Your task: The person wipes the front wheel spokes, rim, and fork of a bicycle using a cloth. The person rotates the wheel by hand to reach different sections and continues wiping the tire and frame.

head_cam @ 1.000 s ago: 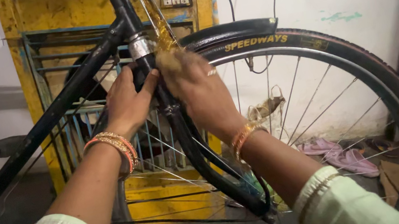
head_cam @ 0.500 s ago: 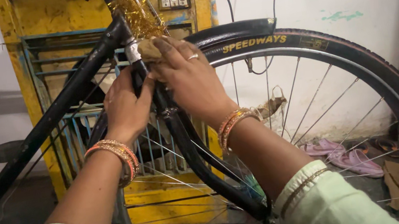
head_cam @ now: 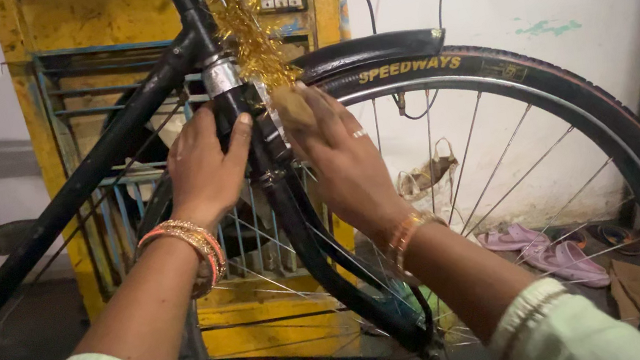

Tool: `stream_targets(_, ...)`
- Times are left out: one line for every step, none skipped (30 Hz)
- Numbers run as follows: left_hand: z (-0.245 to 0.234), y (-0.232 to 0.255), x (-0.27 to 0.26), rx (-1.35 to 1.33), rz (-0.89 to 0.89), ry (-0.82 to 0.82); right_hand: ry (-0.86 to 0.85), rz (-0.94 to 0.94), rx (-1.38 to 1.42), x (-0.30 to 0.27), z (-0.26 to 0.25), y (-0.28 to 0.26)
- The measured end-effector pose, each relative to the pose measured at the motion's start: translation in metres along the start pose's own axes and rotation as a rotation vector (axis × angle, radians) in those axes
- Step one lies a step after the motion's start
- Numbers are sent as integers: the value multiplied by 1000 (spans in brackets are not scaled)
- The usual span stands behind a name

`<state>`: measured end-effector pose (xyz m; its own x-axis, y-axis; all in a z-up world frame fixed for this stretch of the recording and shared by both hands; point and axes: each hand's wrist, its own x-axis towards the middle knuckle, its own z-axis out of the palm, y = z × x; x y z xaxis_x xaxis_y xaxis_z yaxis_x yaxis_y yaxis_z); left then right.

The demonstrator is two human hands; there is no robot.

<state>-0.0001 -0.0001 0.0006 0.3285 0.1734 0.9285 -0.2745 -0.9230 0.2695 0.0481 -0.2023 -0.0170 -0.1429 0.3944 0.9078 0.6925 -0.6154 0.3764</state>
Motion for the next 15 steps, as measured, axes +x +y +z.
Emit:
stream_targets(0,0,-1,3,5,5,-46,19,34,-10,-3,-1)
stream_targets(1,0,-1,6,10,10,-93,38,67,-19,-7,-1)
stream_targets(1,1,-2,9,18,14,-137,59,100,-28,-12,-3)
stream_targets(2,3,-3,20,11,25,-130,37,79,-35,-17,-5)
stream_targets(3,7,-3,31,6,37,-120,16,58,-40,-22,-7)
stream_targets(5,11,-3,42,2,50,-110,-5,36,-41,-27,-8)
stream_targets(8,15,-6,72,-14,66,-162,32,82,-40,-30,-8)
stream_targets(12,21,-10,101,-30,83,-214,69,128,-35,-31,-8)
stream_targets(17,27,-16,130,-45,100,-266,105,173,-29,-31,-7)
stream_targets(24,33,-22,127,-51,138,-192,62,141,-20,-28,-6)
stream_targets(31,39,-29,127,-58,174,-120,21,112,-9,-24,-4)
stream_targets(37,43,-36,127,-64,209,-48,-21,83,1,-18,-2)
stream_targets(41,46,-43,79,-49,242,-14,1,116,12,-11,-1)
stream_targets(46,49,-49,32,-34,274,19,24,149,22,-3,0)
stream_targets(48,50,-53,-16,-21,305,52,47,183,27,2,-1)
